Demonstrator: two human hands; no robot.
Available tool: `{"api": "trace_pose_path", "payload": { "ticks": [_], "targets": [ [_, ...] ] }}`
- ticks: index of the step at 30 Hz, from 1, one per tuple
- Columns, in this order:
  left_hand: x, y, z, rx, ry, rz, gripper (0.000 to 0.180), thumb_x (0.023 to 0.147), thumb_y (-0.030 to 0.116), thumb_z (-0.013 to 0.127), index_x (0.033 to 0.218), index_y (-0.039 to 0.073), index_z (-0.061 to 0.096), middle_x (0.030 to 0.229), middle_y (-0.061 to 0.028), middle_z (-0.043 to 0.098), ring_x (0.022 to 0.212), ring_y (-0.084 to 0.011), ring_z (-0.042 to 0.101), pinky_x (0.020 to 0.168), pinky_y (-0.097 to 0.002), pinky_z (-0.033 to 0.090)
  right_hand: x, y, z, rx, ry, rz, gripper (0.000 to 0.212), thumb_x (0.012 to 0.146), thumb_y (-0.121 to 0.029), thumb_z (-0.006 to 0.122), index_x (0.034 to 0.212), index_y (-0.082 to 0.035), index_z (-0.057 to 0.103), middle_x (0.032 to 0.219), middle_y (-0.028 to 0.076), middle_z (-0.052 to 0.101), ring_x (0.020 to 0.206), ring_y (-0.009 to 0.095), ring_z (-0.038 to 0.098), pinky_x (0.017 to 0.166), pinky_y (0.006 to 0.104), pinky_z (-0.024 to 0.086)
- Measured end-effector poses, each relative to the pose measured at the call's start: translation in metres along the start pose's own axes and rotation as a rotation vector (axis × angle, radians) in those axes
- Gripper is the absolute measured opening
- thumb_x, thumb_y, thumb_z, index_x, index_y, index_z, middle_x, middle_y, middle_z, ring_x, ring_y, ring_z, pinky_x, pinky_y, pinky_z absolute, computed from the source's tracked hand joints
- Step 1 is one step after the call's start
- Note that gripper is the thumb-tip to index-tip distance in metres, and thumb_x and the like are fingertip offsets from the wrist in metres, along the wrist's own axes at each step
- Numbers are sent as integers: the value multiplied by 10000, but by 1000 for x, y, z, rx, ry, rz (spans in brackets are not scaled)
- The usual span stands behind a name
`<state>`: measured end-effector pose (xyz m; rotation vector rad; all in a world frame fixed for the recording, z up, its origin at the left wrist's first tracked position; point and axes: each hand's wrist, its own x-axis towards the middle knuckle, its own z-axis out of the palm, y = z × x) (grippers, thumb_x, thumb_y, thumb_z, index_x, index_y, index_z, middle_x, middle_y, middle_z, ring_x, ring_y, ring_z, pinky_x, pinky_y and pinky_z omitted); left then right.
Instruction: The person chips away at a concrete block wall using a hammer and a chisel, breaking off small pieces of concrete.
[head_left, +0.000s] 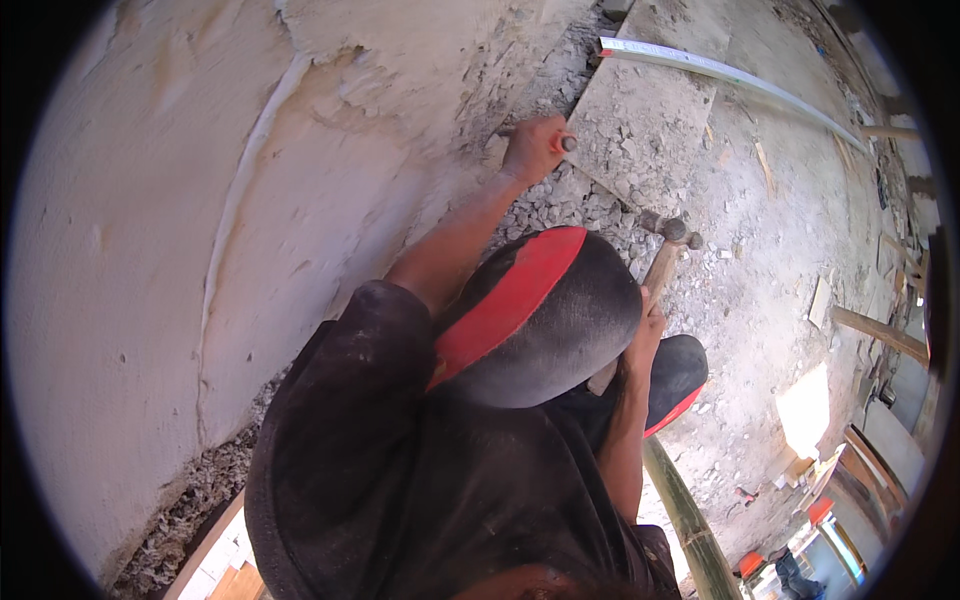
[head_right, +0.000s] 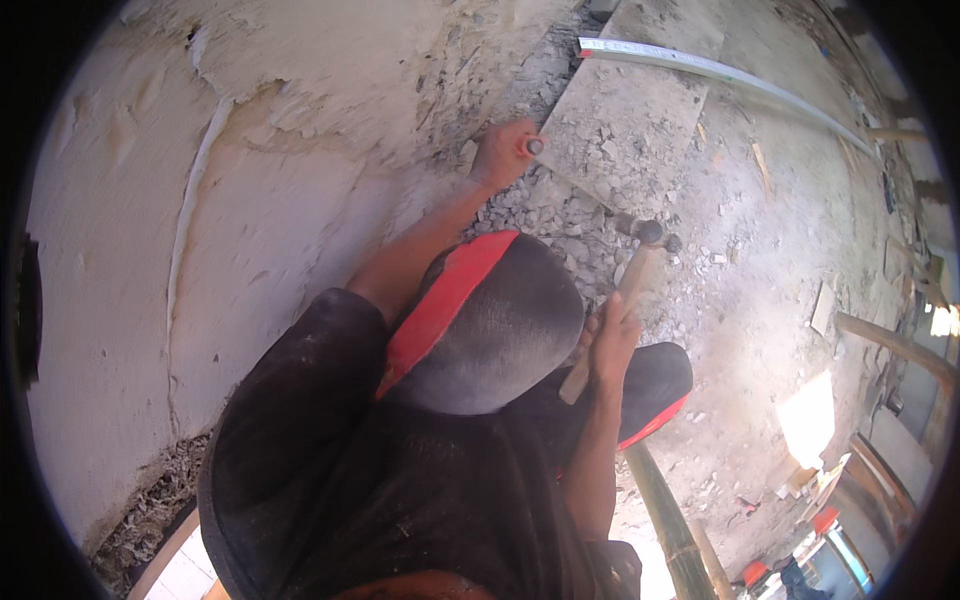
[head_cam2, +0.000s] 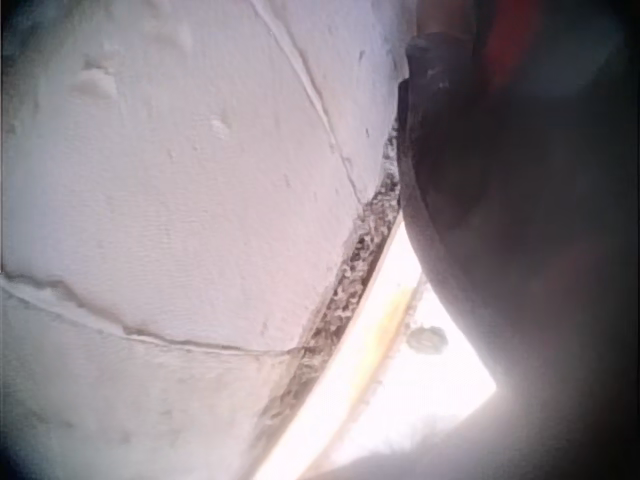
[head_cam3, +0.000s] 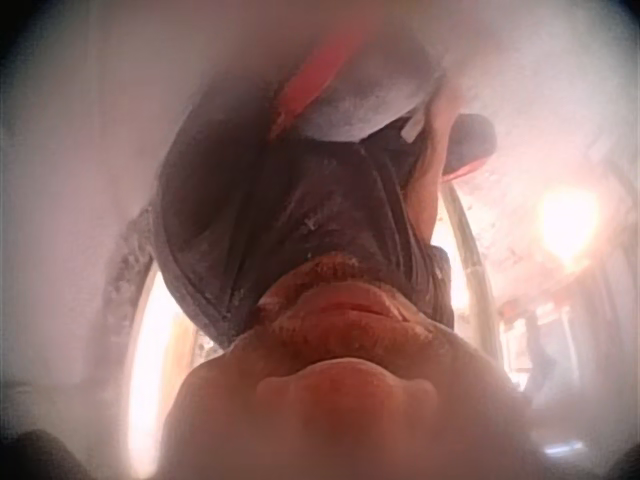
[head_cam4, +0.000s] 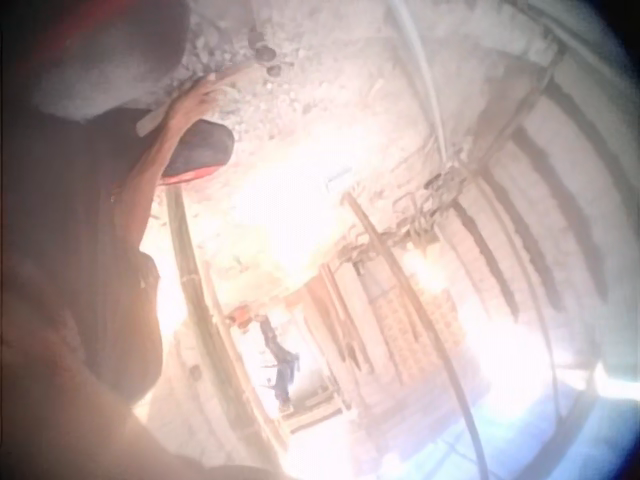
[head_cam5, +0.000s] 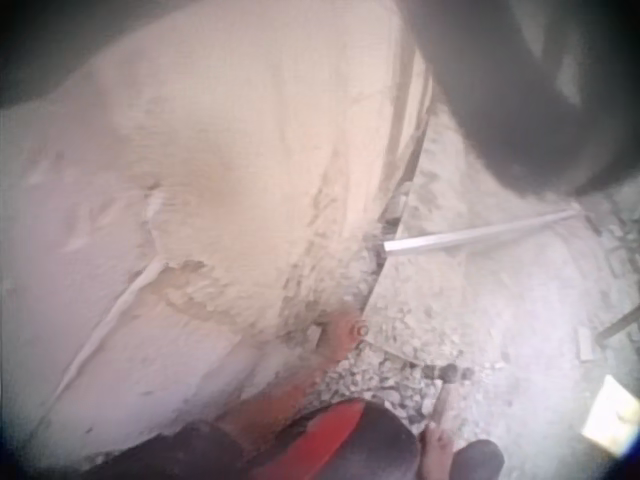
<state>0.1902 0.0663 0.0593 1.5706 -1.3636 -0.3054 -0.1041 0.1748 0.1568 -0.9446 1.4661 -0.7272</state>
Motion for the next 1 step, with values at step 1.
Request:
{"api": "trace_pose_path", "payload": {
  "ticks": [1],
  "targets": [
    [-1, 5, 1, 4, -57, 7, 249, 708, 132, 786, 791, 41, 570, 759, -157, 652, 793, -337, 674, 661, -442, 508, 1, 4, 1, 13, -13, 14, 381, 997, -409, 526, 795, -91, 467, 597, 8, 455, 458, 105, 440, 403, 258, 352]
  ]
}}
